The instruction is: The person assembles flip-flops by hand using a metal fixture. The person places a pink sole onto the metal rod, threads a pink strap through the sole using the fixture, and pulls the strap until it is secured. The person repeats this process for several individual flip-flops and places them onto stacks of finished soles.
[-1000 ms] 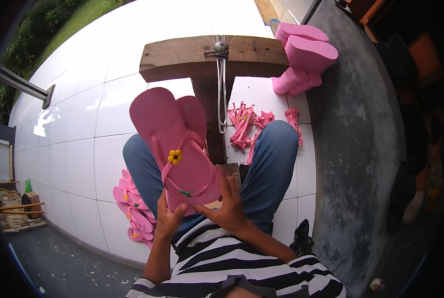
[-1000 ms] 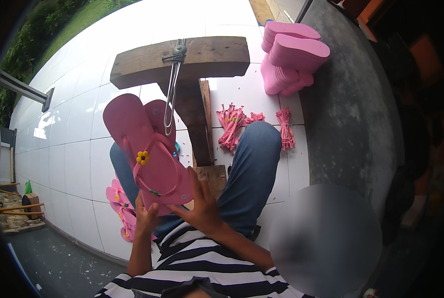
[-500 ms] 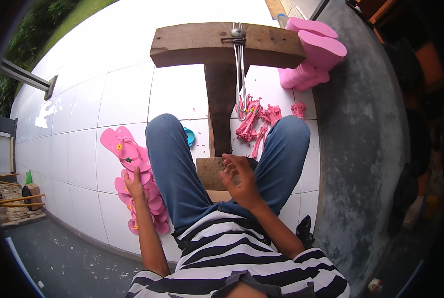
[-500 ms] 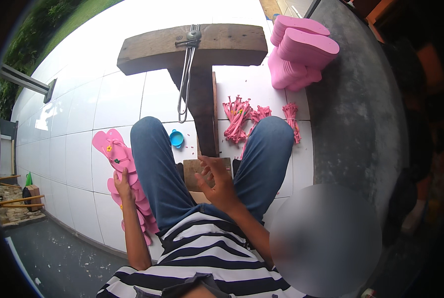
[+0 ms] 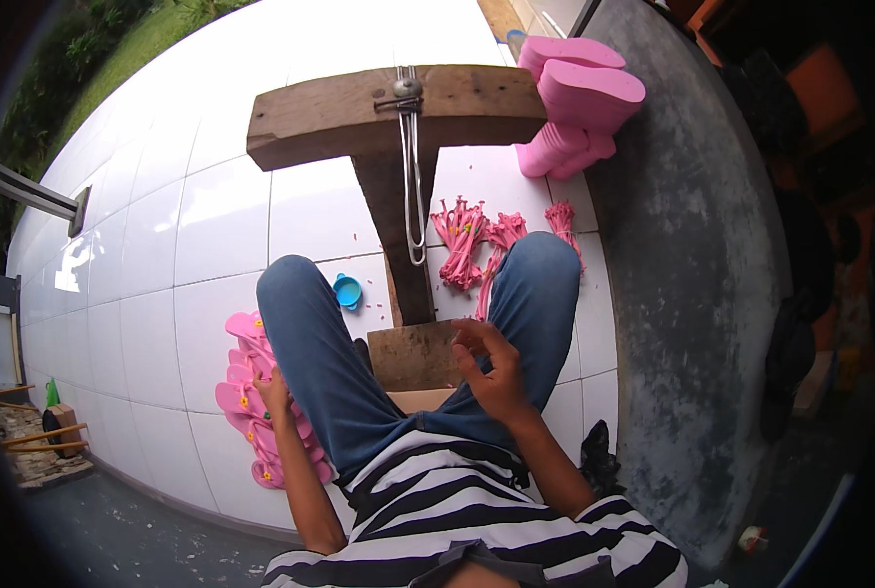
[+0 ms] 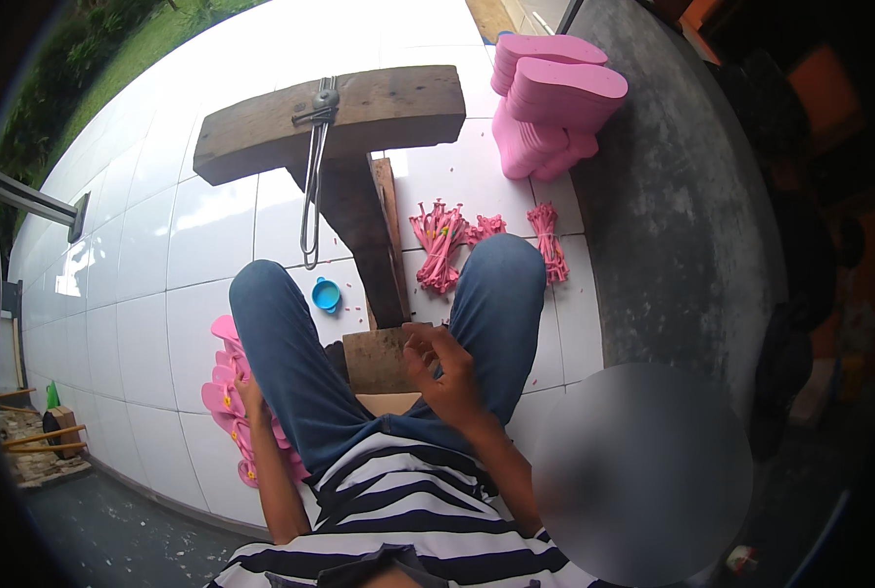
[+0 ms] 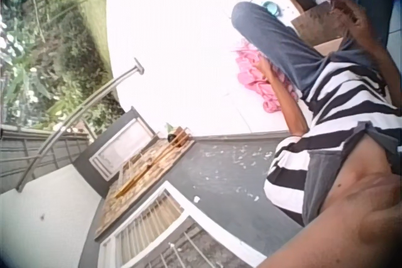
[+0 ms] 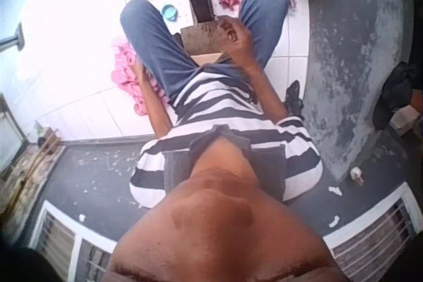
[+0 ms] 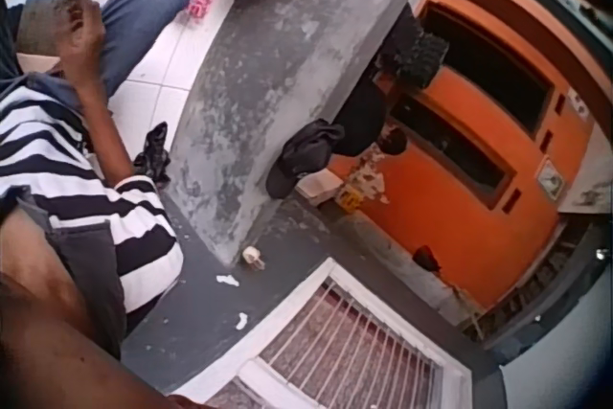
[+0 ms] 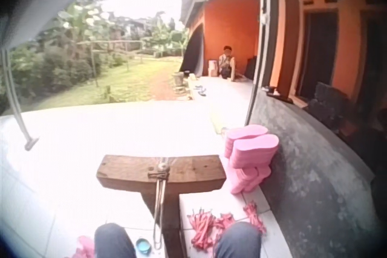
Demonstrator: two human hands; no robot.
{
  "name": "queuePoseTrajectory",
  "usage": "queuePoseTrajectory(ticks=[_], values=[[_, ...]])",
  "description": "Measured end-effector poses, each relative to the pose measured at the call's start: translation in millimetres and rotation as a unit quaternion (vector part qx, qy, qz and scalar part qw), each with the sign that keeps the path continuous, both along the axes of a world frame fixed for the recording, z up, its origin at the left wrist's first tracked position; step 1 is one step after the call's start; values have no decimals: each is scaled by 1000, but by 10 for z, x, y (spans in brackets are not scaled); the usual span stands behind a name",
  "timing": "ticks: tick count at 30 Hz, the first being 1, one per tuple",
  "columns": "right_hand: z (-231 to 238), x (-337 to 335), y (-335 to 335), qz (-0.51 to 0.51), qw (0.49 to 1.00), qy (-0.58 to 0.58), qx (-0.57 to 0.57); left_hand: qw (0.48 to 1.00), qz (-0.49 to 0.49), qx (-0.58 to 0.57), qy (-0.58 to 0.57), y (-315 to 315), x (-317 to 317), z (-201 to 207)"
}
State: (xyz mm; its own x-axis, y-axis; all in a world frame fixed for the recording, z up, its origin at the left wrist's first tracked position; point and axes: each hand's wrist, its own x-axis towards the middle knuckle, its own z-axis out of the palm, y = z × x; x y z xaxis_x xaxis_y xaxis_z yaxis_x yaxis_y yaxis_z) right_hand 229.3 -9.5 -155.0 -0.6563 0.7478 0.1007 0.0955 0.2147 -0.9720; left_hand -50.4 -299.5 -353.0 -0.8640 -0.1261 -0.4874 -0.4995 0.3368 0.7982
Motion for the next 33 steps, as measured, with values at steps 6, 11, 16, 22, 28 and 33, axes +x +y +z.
queuePoseTrajectory(ticks=[6,11,16,22,28,33], values=[[199,252,414,-128,990,60,-23,992,-59,-112,-5,118,161,894],[168,266,1278,-249,965,82,17,977,-39,2,209,262,61,1372],[258,-211,2451,-277,936,-20,216,912,-108,84,387,1003,232,2136],[368,-1146,4180,-230,876,-184,382,827,-319,-89,455,1334,465,2152],[487,-1577,4809,-215,856,-293,367,873,-226,121,416,1064,199,2184],[453,-1468,4419,-270,822,-180,467,930,-121,102,330,483,-757,1515]])
